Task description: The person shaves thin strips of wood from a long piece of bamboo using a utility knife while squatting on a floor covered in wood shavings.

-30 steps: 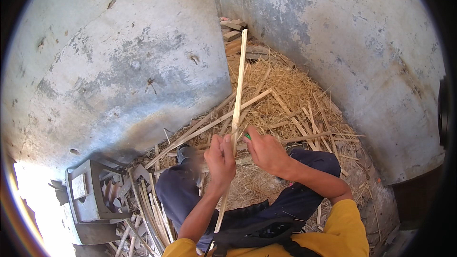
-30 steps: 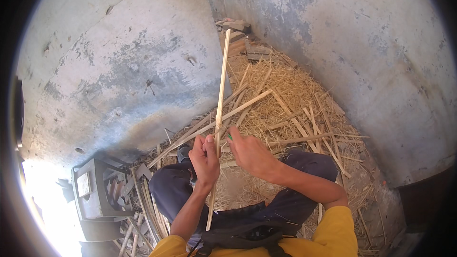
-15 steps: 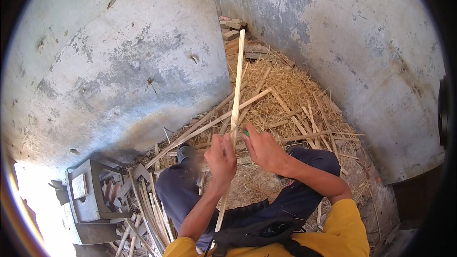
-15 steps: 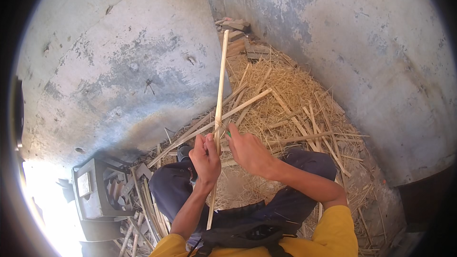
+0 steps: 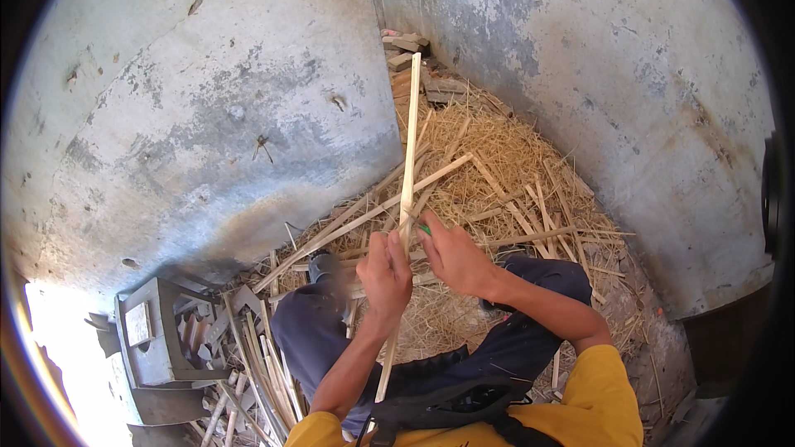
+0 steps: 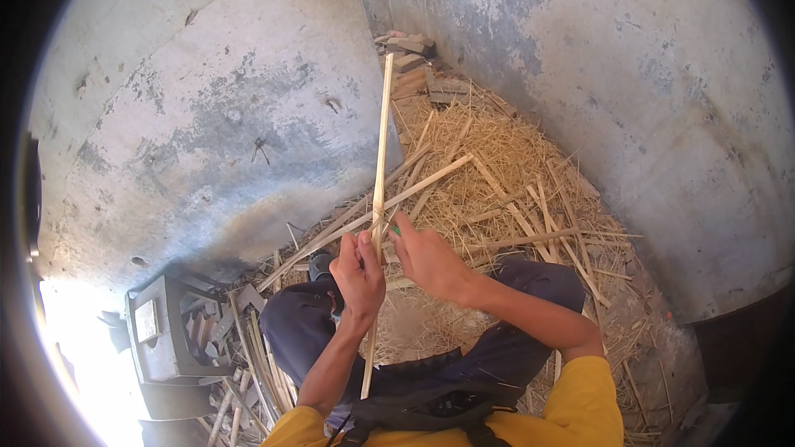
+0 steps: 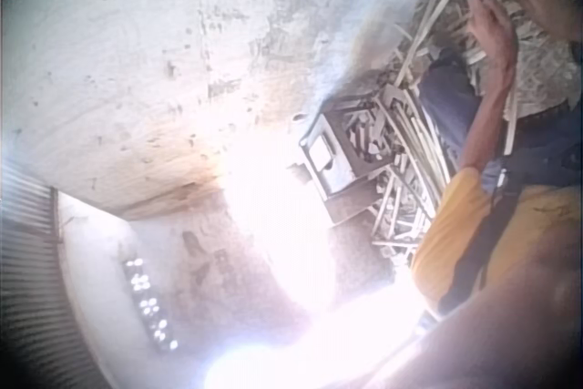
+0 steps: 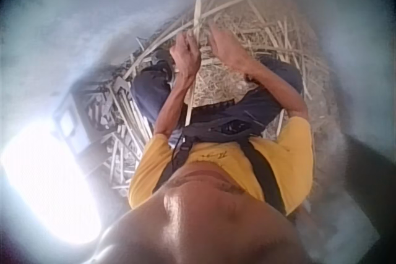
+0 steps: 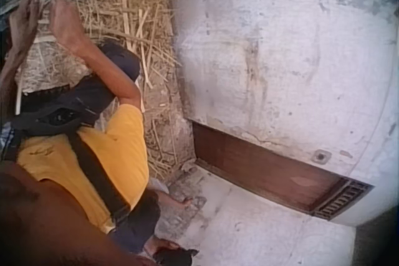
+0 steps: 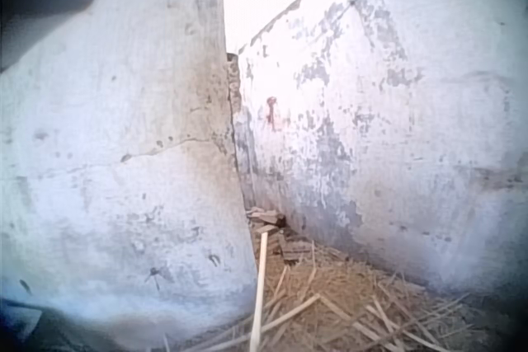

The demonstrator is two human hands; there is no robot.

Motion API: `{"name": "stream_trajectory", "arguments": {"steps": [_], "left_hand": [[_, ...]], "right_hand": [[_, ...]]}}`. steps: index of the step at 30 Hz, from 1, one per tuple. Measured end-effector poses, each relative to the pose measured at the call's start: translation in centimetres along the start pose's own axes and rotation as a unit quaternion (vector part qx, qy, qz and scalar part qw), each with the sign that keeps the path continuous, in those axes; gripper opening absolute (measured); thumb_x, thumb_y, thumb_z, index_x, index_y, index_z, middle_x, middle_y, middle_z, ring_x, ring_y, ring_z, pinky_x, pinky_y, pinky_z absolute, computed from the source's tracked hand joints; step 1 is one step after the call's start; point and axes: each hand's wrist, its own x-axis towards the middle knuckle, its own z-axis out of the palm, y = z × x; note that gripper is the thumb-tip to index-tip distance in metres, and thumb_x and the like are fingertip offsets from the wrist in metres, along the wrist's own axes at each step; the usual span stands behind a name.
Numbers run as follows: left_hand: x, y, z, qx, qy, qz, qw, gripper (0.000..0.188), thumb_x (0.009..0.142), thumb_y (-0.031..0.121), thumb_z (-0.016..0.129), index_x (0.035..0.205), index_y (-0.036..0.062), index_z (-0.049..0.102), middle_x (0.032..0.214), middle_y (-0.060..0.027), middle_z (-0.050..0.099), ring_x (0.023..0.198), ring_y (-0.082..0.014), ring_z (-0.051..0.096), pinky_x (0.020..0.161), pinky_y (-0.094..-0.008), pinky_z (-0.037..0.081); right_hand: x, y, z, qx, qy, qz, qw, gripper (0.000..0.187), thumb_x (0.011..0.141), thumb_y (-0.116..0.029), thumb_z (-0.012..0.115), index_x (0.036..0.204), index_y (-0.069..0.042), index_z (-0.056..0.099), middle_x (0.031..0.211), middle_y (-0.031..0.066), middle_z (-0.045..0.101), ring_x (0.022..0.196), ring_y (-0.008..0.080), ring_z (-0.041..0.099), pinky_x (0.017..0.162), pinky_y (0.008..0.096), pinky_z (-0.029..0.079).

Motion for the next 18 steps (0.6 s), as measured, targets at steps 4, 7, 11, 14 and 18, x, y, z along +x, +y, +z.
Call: {"name": "stream_trajectory", "arguments": {"steps": [4,7,11,14,18], "left_hand": [[0.0,0.0,0.1,-0.006,0.006,0.003,1.000,0.034,0.110,0.012,0.054,0.079,0.0027,0.044,0.054,-0.0053,0.053,0.046,-0.0077,0.049,0.045,-0.0284,0.037],[-0.2,0.1,-0.4,-0.003,0.002,-0.042,0.999,0.027,0.108,0.010,0.057,0.084,0.0019,0.048,0.058,-0.0117,0.053,0.046,-0.0204,0.057,0.046,-0.0349,0.041],[0.5,-0.6,-0.6,-0.034,0.005,-0.076,0.997,0.032,0.111,0.016,0.053,0.083,0.0027,0.045,0.057,-0.0065,0.048,0.048,-0.0110,0.048,0.046,-0.0330,0.037],[1.3,-0.4,-0.5,-0.156,0.000,-0.169,0.973,0.037,0.113,0.025,0.051,0.082,0.0066,0.042,0.060,0.0031,0.043,0.055,-0.0027,0.038,0.047,-0.0288,0.032],[1.7,-1.9,-1.0,-0.199,-0.006,-0.175,0.964,0.037,0.112,0.027,0.053,0.083,0.0087,0.041,0.065,0.0034,0.047,0.056,-0.0026,0.040,0.048,-0.0263,0.032]], "right_hand": [[0.2,1.1,0.9,-0.013,0.015,-0.020,1.000,0.028,0.105,-0.010,0.054,0.127,0.005,0.045,0.062,0.0308,0.059,0.062,0.0523,0.064,0.053,0.0573,0.047],[0.3,1.7,1.5,-0.029,0.036,-0.021,0.999,0.027,0.105,-0.011,0.054,0.126,0.004,0.046,0.060,0.0305,0.058,0.062,0.0522,0.064,0.053,0.0575,0.046],[0.6,0.9,0.7,0.013,0.013,-0.022,1.000,0.024,0.107,-0.014,0.053,0.123,0.004,0.048,0.065,0.0292,0.060,0.064,0.0502,0.064,0.056,0.0548,0.046],[1.2,1.6,0.5,0.020,0.019,-0.051,0.998,0.022,0.109,-0.018,0.051,0.118,0.003,0.052,0.070,0.0251,0.062,0.063,0.0442,0.064,0.058,0.0493,0.045],[1.6,1.9,-2.1,0.052,0.011,-0.091,0.994,0.023,0.110,-0.022,0.053,0.118,-0.002,0.055,0.068,0.0105,0.060,0.054,0.0230,0.056,0.053,0.0376,0.041]]}}
